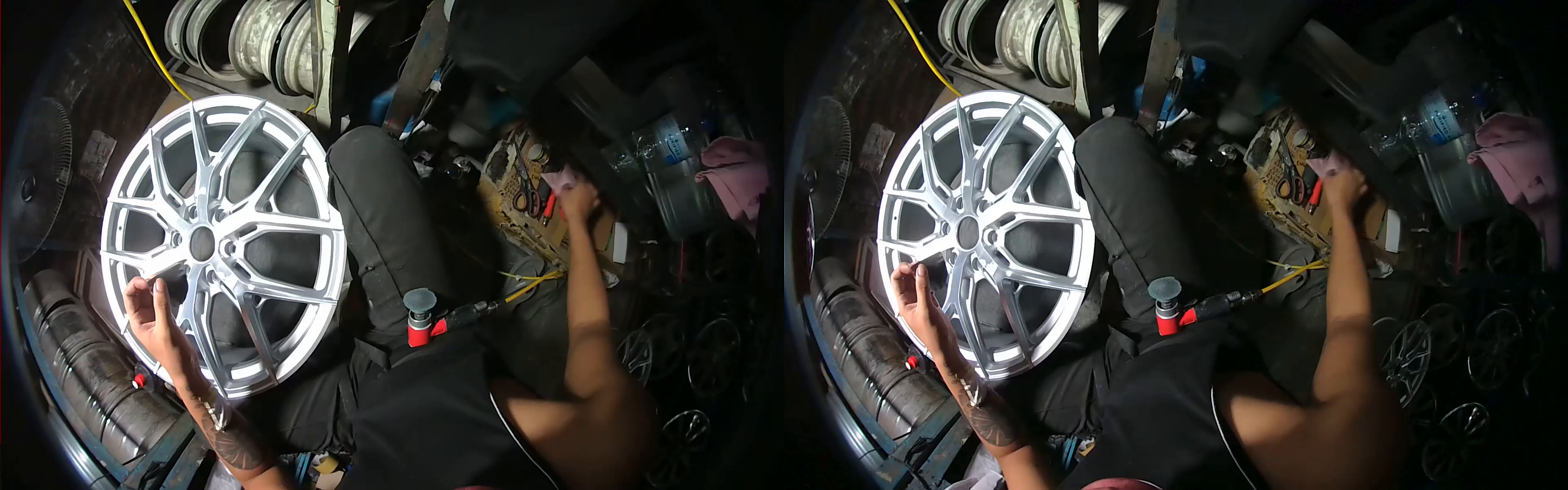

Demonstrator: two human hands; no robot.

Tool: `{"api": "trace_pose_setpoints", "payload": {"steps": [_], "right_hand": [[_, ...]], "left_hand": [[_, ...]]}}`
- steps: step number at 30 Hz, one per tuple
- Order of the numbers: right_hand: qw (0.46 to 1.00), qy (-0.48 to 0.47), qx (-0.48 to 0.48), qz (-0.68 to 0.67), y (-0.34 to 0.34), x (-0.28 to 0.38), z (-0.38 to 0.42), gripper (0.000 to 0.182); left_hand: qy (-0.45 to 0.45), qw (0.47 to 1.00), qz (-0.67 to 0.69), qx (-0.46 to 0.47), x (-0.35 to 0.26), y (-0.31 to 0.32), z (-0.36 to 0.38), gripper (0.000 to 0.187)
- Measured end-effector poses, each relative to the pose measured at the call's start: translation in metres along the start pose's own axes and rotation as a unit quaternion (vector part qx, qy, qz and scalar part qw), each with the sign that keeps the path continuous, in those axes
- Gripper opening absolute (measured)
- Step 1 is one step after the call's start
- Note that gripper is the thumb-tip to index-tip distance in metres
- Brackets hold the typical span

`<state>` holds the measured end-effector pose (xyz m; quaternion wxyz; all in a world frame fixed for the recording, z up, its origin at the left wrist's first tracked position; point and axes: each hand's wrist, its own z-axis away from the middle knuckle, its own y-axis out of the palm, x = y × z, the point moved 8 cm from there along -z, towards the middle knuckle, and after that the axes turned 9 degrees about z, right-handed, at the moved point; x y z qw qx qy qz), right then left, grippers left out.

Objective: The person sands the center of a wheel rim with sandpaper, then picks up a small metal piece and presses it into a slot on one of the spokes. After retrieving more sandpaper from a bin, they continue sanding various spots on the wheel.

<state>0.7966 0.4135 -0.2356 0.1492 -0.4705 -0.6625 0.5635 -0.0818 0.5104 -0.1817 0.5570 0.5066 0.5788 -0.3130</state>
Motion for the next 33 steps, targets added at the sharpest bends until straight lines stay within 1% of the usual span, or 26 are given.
{"api": "trace_pose_setpoints", "payload": {"steps": [1,2,3,4,5,6,7,8,9,13,15,17,18,19,20,21,22,23,24,25,26,27,28,29,31,33], "right_hand": [[0.992,-0.076,-0.103,-0.004,-0.018,0.031,0.023,0.043],[0.985,-0.16,-0.052,-0.039,-0.006,0.056,0.033,0.041],[0.97,-0.233,-0.059,-0.045,-0.023,0.084,0.058,0.047],[0.964,-0.257,-0.031,-0.066,-0.014,0.102,0.073,0.058],[0.965,-0.257,-0.034,-0.045,-0.012,0.113,0.085,0.067],[0.974,-0.211,0.044,-0.069,0.014,0.113,0.086,0.073],[0.966,-0.222,0.08,-0.107,0.035,0.111,0.087,0.079],[0.97,-0.211,0.029,-0.118,0.037,0.111,0.091,0.09],[0.977,-0.204,0.031,-0.061,0.052,0.105,0.089,0.093],[0.976,-0.179,0.079,-0.099,0.062,0.099,0.083,0.093],[0.977,-0.179,0.036,-0.109,0.043,0.098,0.086,0.09],[0.939,-0.225,0.091,-0.245,0.075,0.102,0.069,0.085],[0.914,-0.237,0.116,-0.307,0.089,0.091,0.062,0.083],[0.922,-0.217,0.149,-0.284,0.063,0.094,0.065,0.08],[0.91,-0.238,0.14,-0.308,0.054,0.095,0.061,0.082],[0.935,-0.197,0.135,-0.26,0.051,0.089,0.054,0.08],[0.937,-0.149,0.165,-0.268,0.051,0.088,0.046,0.073],[0.886,-0.143,0.167,-0.409,0.071,0.09,0.035,0.066],[0.811,-0.061,0.184,-0.551,0.078,0.093,0.034,0.058],[0.854,-0.021,0.211,-0.475,0.038,0.1,0.04,0.056],[0.86,-0.033,0.191,-0.472,0.068,0.103,0.029,0.058],[0.86,-0.013,0.186,-0.475,0.065,0.109,0.028,0.059],[0.857,0.004,0.131,-0.498,0.056,0.117,0.03,0.06],[0.831,0.065,0.166,-0.527,0.058,0.125,0.033,0.055],[0.88,0.103,0.099,-0.452,0.099,0.14,0.023,0.038],[0.91,0.106,0.083,-0.392,0.105,0.15,0.019,0.033]], "left_hand": [[-0.007,1.0,-0.008,0.007,0.002,0.001,0.002,0.012],[-0.01,1.0,-0.016,0.012,0.001,0.003,0.003,0.013],[-0.004,0.999,-0.027,0.016,-0.004,0.003,0.001,0.013],[0.024,0.998,-0.049,0.024,-0.01,0.007,0.0,0.015],[0.024,0.999,-0.04,0.008,-0.012,0.009,-0.001,0.017],[0.012,0.999,-0.036,-0.016,-0.009,0.004,-0.001,0.019],[0.002,1.0,-0.015,-0.016,-0.001,-0.004,-0.003,0.021],[-0.012,0.999,0.009,-0.033,0.002,-0.009,-0.003,0.022],[-0.017,0.997,0.024,-0.065,0.004,-0.016,-0.001,0.022],[-0.02,0.992,0.1,-0.08,-0.009,-0.019,-0.005,0.02],[-0.032,0.989,0.113,-0.095,-0.008,-0.022,-0.005,0.019],[-0.038,0.987,0.128,-0.087,-0.007,-0.024,-0.006,0.02],[-0.026,0.99,0.093,-0.103,-0.009,-0.022,-0.005,0.021],[-0.027,0.99,0.075,-0.121,-0.012,-0.019,-0.004,0.019],[-0.028,0.988,0.057,-0.138,-0.013,-0.016,-0.003,0.017],[-0.043,0.985,0.035,-0.161,-0.005,-0.023,-0.002,0.016],[-0.049,0.985,0.029,-0.165,0.002,-0.028,-0.004,0.017],[-0.045,0.987,0.037,-0.148,0.005,-0.029,-0.006,0.018],[-0.041,0.989,0.046,-0.133,0.007,-0.031,-0.007,0.02],[-0.037,0.99,0.057,-0.12,0.009,-0.031,-0.009,0.021],[-0.035,0.991,0.068,-0.106,0.011,-0.03,-0.01,0.022],[-0.034,0.993,0.076,-0.089,0.015,-0.03,-0.011,0.023],[-0.033,0.993,0.084,-0.073,0.019,-0.03,-0.012,0.023],[-0.028,0.994,0.088,-0.061,0.021,-0.035,-0.013,0.024],[-0.038,0.994,0.083,-0.054,0.021,-0.037,-0.011,0.024],[-0.043,0.994,0.078,-0.071,0.024,-0.039,-0.01,0.021]]}}
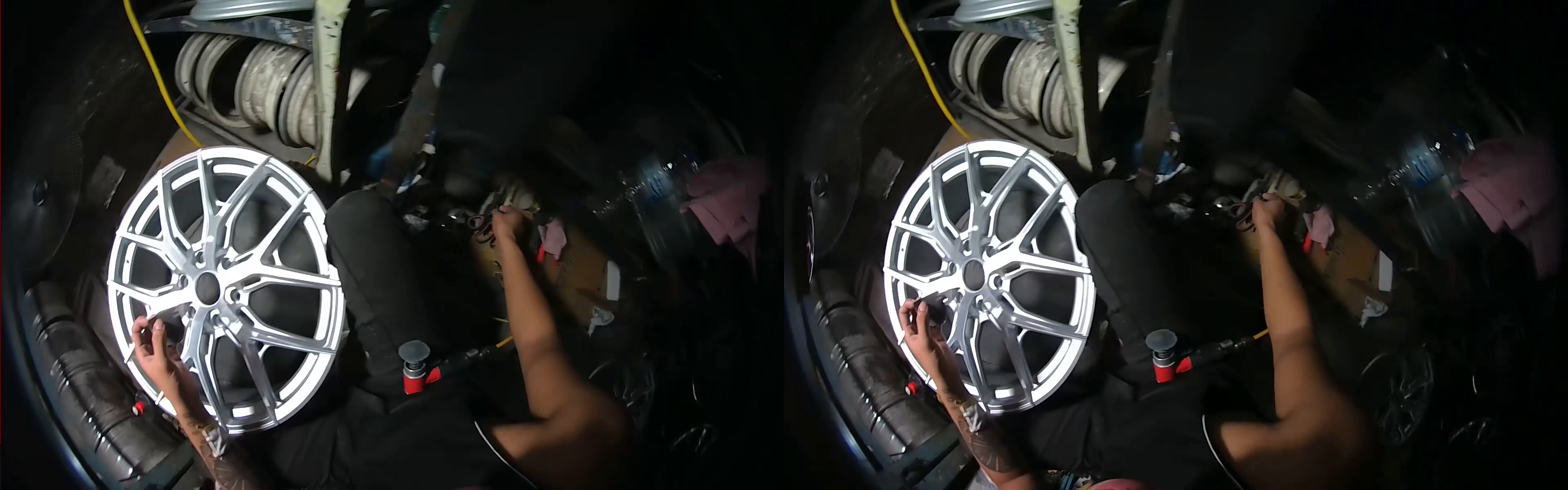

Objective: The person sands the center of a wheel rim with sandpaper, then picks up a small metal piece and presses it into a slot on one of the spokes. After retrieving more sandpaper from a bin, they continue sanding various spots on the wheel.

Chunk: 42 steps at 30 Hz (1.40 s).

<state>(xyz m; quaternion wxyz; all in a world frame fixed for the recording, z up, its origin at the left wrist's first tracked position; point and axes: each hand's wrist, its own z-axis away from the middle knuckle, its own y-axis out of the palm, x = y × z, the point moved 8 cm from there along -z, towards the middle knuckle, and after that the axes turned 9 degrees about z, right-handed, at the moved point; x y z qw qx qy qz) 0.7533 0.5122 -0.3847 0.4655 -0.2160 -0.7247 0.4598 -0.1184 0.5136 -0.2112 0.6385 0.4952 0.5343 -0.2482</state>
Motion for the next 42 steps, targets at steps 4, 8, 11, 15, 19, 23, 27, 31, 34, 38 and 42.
{"api": "trace_pose_setpoints", "payload": {"steps": [4,8,11,15,19,23,27,31,34,38,42], "right_hand": [[0.99,-0.077,-0.003,0.118,0.004,0.016,-0.021,0.033],[0.948,-0.262,0.022,0.181,0.04,-0.022,-0.087,0.026],[0.997,-0.019,0.071,-0.001,0.007,-0.015,-0.078,0.017],[0.983,-0.06,0.06,0.165,-0.016,-0.027,-0.066,0.034],[0.955,-0.139,0.034,0.26,-0.041,-0.007,-0.018,0.028],[0.96,-0.133,0.054,0.242,-0.064,-0.005,0.011,0.028],[0.955,-0.15,0.06,0.247,-0.061,-0.023,-0.006,0.027],[0.941,-0.232,0.08,0.233,-0.098,0.026,0.029,0.026],[0.893,-0.342,0.277,-0.098,-0.095,0.099,0.063,0.023],[0.826,-0.385,0.344,-0.226,-0.142,0.295,0.222,0.033],[0.629,-0.661,0.361,-0.192,-0.194,0.435,0.423,0.027]], "left_hand": [[-0.007,0.998,-0.059,-0.03,0.015,-0.011,-0.007,0.024],[0.035,0.997,-0.073,-0.012,-0.004,0.025,0.002,0.02],[0.03,0.999,-0.018,0.021,0.005,0.026,0.004,0.019],[0.025,0.999,-0.004,0.026,0.003,0.038,0.007,0.018],[0.018,0.999,-0.001,0.034,0.006,0.037,0.006,0.017],[-0.012,1.0,-0.019,0.017,0.01,0.035,0.007,0.017],[-0.045,0.999,-0.02,-0.017,0.009,0.033,0.005,0.015],[-0.078,0.993,0.079,-0.044,0.006,0.028,0.006,0.023],[-0.088,0.985,0.142,-0.049,0.02,0.015,-0.001,0.027],[-0.082,0.975,0.207,-0.029,0.006,0.033,0.002,0.03],[-0.056,0.984,0.168,-0.014,0.008,0.031,0.011,0.024]]}}
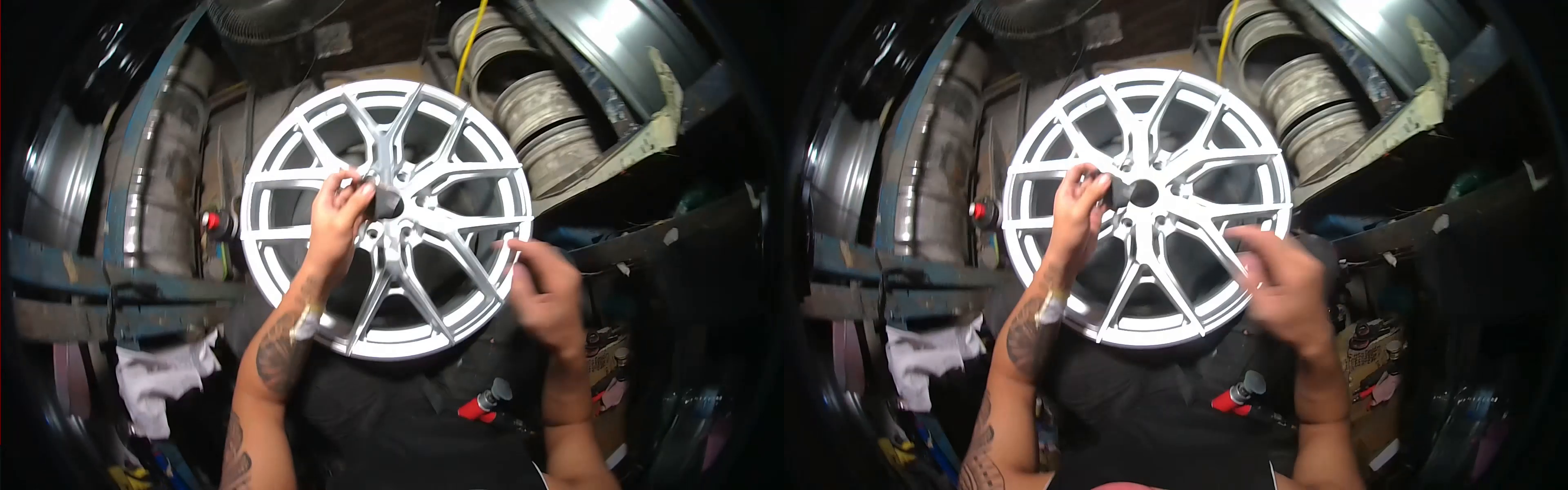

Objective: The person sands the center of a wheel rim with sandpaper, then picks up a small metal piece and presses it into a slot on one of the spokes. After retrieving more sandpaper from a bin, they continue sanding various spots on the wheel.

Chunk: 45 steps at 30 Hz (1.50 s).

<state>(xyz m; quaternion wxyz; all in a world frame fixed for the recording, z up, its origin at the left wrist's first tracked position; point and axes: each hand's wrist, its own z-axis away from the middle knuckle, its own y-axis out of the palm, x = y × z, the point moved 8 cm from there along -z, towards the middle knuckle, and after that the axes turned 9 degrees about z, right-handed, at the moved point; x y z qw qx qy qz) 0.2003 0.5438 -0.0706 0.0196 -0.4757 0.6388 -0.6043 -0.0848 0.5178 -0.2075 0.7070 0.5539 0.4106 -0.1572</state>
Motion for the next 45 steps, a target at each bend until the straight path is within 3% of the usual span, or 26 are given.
{"api": "trace_pose_setpoints", "payload": {"steps": [1,2,4,5,6,8,11,15,16,17,20,23,24,26,27,28,31,33,36,38,40,45], "right_hand": [[0.997,-0.01,0.039,-0.071,0.02,0.022,-0.018,0.028],[0.993,-0.09,0.017,-0.071,0.032,0.04,-0.038,0.029],[0.991,-0.135,0.019,-0.009,0.059,0.046,-0.083,0.024],[0.992,-0.115,0.036,-0.025,0.074,0.04,-0.101,0.025],[0.988,-0.154,0.013,-0.031,0.083,0.04,-0.111,0.025],[0.984,-0.103,0.108,-0.097,0.102,0.029,-0.117,0.021],[0.973,-0.077,0.094,-0.196,0.119,-0.005,-0.114,0.013],[0.958,-0.026,0.131,-0.252,0.136,-0.037,-0.109,0.009],[0.95,0.004,0.14,-0.278,0.144,-0.045,-0.108,0.009],[0.954,-0.041,0.121,-0.27,0.147,-0.044,-0.109,0.008],[0.935,0.038,0.187,-0.298,0.17,-0.054,-0.102,0.008],[0.929,0.046,0.142,-0.339,0.173,-0.048,-0.106,0.01],[0.923,0.049,0.13,-0.359,0.177,-0.045,-0.107,0.01],[0.907,0.057,0.093,-0.406,0.183,-0.045,-0.11,0.014],[0.903,0.063,0.086,-0.417,0.181,-0.042,-0.111,0.014],[0.901,0.07,0.075,-0.421,0.177,-0.039,-0.111,0.015],[0.938,0.042,0.104,-0.328,0.177,-0.043,-0.106,0.023],[0.949,0.052,0.149,-0.272,0.178,-0.043,-0.1,0.031],[0.974,0.008,0.13,-0.183,0.172,-0.036,-0.094,0.029],[0.975,-0.003,0.126,-0.184,0.17,-0.026,-0.094,0.025],[0.972,-0.009,0.131,-0.193,0.174,-0.022,-0.093,0.021],[0.966,-0.001,0.05,-0.253,0.174,-0.03,-0.095,0.019]], "left_hand": [[0.01,1.0,0.016,0.019,-0.003,0.009,-0.003,0.023],[0.013,0.999,0.035,0.025,-0.002,0.014,0.002,0.022],[0.028,0.998,0.039,0.041,-0.007,0.018,0.003,0.021],[0.031,0.998,0.035,0.042,-0.008,0.021,0.006,0.021],[0.029,0.998,0.029,0.047,-0.008,0.021,0.007,0.021],[0.022,0.998,0.015,0.056,-0.001,0.017,0.004,0.021],[-0.001,0.996,0.018,0.088,0.011,0.024,0.005,0.022],[-0.163,0.978,0.122,0.037,0.048,0.025,0.005,0.035],[-0.188,0.976,0.103,0.03,0.055,0.021,0.003,0.029],[-0.169,0.982,0.078,0.013,0.062,0.01,-0.001,0.025],[-0.13,0.988,0.078,-0.001,0.068,-0.001,-0.011,0.013],[-0.142,0.985,0.094,-0.019,0.062,-0.011,-0.015,0.017],[-0.164,0.976,0.146,-0.002,0.066,-0.012,-0.013,0.02],[-0.194,0.952,0.233,-0.052,0.069,-0.006,-0.006,0.024],[-0.206,0.946,0.249,-0.022,0.067,0.005,-0.004,0.027],[-0.209,0.955,0.209,-0.023,0.069,0.01,-0.004,0.027],[-0.209,0.961,0.168,-0.059,0.063,0.003,-0.004,0.021],[-0.174,0.969,0.159,-0.079,0.058,-0.014,-0.01,0.019],[-0.126,0.98,0.116,-0.105,0.04,-0.022,-0.017,0.022],[-0.115,0.986,0.111,-0.056,0.032,-0.017,-0.019,0.025],[-0.09,0.995,0.021,-0.044,0.025,-0.011,-0.02,0.027],[0.017,0.994,-0.102,-0.04,0.011,-0.003,-0.018,0.023]]}}
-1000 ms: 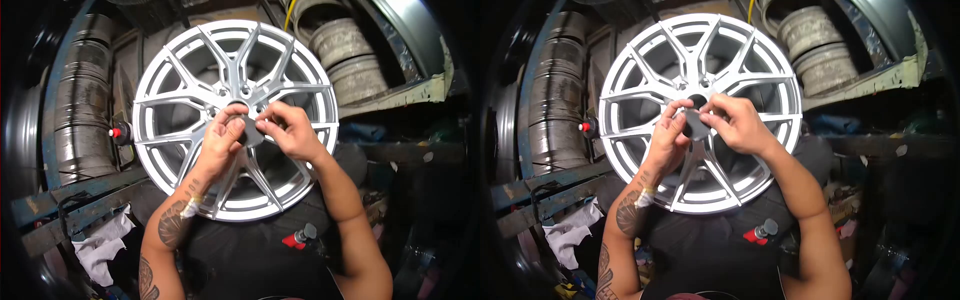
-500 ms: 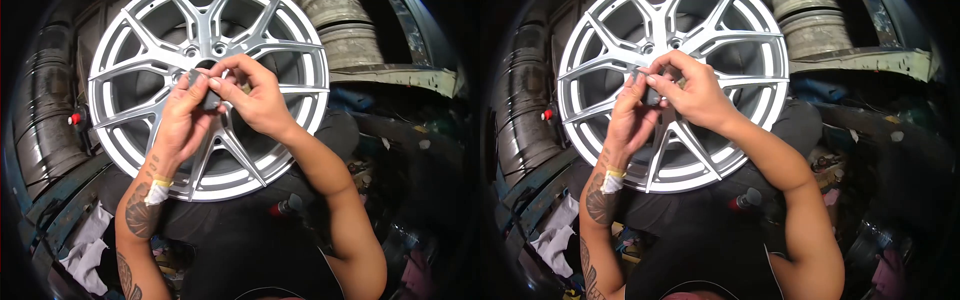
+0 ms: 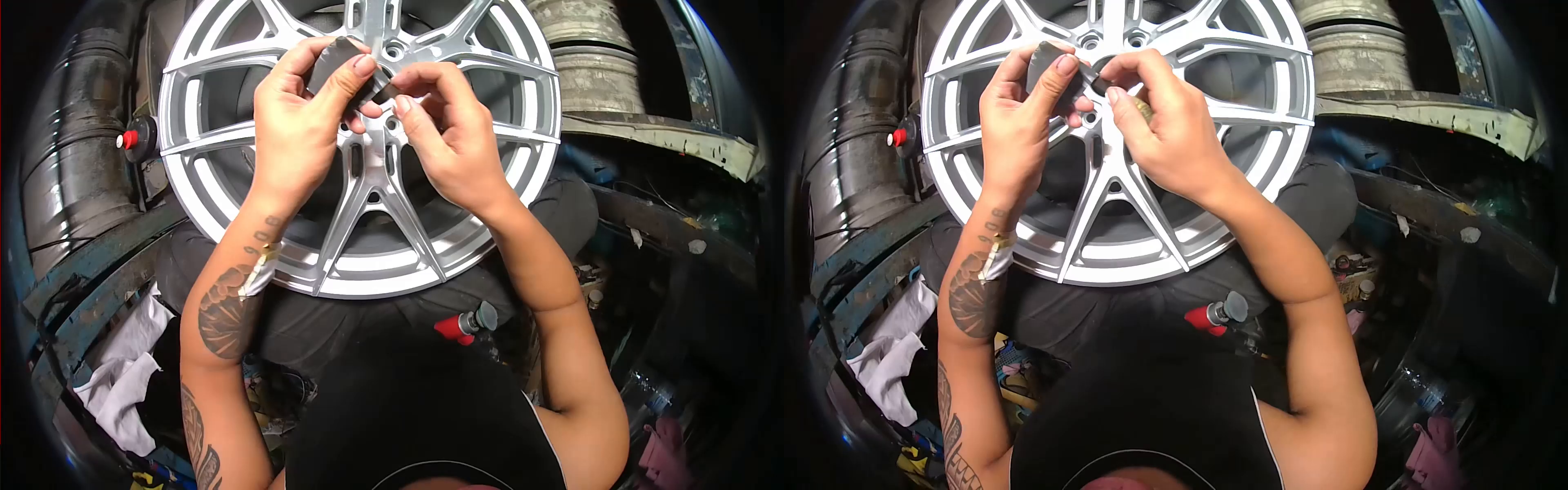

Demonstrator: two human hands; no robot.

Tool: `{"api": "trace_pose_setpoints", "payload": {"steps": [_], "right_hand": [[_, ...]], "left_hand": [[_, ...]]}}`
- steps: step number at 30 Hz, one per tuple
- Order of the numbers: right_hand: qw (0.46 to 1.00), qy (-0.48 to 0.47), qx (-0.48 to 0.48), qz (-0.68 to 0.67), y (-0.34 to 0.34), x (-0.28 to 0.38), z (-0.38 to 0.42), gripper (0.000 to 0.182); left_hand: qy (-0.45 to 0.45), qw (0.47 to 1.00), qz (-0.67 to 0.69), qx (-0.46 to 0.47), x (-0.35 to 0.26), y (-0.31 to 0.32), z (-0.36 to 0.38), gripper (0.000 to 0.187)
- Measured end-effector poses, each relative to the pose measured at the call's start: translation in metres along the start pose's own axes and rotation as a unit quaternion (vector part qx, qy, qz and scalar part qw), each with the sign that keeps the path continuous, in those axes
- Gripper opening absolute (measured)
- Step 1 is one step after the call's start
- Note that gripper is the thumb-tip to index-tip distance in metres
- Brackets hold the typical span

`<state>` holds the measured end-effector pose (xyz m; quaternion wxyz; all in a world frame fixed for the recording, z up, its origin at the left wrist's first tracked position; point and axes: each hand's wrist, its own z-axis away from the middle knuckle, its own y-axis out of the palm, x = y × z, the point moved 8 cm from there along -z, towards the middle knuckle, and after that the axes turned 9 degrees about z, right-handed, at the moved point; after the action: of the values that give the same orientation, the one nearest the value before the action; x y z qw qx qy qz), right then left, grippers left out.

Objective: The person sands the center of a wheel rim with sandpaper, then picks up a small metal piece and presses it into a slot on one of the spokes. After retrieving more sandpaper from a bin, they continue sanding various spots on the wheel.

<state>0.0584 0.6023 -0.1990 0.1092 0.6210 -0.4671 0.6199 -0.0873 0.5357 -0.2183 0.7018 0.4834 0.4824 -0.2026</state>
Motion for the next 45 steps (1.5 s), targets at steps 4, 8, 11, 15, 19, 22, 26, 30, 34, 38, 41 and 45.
{"api": "trace_pose_setpoints", "payload": {"steps": [4,8,11,15,19,22,26,30,34,38,41,45], "right_hand": [[1.0,0.014,-0.007,-0.019,-0.002,-0.003,-0.001,0.024],[0.999,0.021,-0.01,-0.021,-0.006,-0.003,-0.004,0.025],[1.0,0.024,-0.002,-0.005,-0.011,-0.005,-0.004,0.024],[0.999,0.026,0.015,0.016,-0.01,-0.003,-0.005,0.023],[0.999,0.03,0.001,-0.011,-0.008,-0.001,-0.004,0.024],[0.999,0.038,0.0,-0.034,-0.009,-0.004,-0.002,0.025],[0.998,0.046,0.004,-0.045,-0.01,-0.004,-0.01,0.024],[0.995,0.067,0.02,-0.065,-0.005,-0.012,-0.012,0.026],[0.992,0.071,0.036,-0.099,-0.001,-0.01,-0.008,0.027],[0.995,0.056,0.025,-0.081,-0.004,-0.013,-0.007,0.028],[0.995,0.056,0.023,-0.078,-0.005,-0.012,-0.008,0.027],[0.993,0.07,0.023,-0.089,-0.005,-0.019,-0.006,0.024]], "left_hand": [[0.018,1.0,0.004,0.015,0.0,-0.001,-0.003,0.022],[0.001,0.999,-0.004,0.037,0.003,0.003,-0.003,0.024],[-0.011,1.0,0.002,0.015,0.006,-0.001,-0.003,0.029],[-0.042,0.998,0.045,-0.003,0.008,-0.009,-0.01,0.025],[-0.054,0.998,0.03,0.009,0.009,-0.006,-0.007,0.024],[-0.055,0.998,0.032,0.009,0.011,-0.001,-0.001,0.028],[-0.069,0.994,0.079,-0.005,0.014,-0.006,-0.007,0.028],[-0.085,0.991,0.099,-0.019,0.017,-0.012,-0.007,0.026],[-0.07,0.995,0.073,-0.008,0.017,-0.006,-0.004,0.023],[-0.079,0.993,0.085,-0.016,0.02,-0.005,-0.004,0.023],[-0.095,0.991,0.096,-0.015,0.022,-0.006,-0.005,0.024],[-0.086,0.995,0.049,0.006,0.027,0.002,-0.004,0.024]]}}
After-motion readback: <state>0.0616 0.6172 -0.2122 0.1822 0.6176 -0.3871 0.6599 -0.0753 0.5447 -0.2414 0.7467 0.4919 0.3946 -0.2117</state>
